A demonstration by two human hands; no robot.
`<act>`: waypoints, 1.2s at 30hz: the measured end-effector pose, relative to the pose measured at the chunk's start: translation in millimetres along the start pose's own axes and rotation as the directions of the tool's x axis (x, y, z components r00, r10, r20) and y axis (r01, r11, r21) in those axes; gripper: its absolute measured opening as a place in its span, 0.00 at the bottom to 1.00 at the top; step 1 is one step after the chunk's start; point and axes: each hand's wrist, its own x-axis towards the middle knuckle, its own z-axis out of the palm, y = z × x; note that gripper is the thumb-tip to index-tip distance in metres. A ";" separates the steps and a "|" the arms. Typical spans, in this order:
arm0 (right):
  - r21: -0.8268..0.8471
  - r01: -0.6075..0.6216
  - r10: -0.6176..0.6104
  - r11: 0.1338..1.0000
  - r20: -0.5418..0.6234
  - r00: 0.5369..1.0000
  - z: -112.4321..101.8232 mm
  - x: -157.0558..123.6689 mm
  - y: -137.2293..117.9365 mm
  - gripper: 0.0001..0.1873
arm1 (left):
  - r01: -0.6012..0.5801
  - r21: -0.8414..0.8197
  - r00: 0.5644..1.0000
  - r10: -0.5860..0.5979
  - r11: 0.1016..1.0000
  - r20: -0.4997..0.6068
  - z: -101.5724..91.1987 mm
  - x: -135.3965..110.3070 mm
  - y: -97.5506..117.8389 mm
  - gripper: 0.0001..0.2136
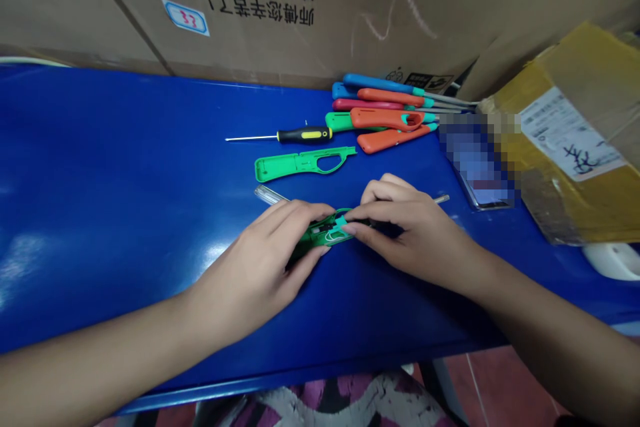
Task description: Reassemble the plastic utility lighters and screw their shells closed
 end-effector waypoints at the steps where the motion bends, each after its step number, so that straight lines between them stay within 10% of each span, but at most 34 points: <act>1: 0.004 -0.008 0.008 1.000 -0.004 1.000 1.6 -0.2 -0.9 0.07 | -0.001 -0.001 1.000 0.001 1.000 0.000 0.2 0.4 0.3 0.16; 36: 0.078 -0.119 0.129 0.990 -0.140 0.982 13.7 1.9 -7.0 0.05 | -0.008 0.028 1.000 0.008 1.000 0.003 0.2 -1.1 2.3 0.15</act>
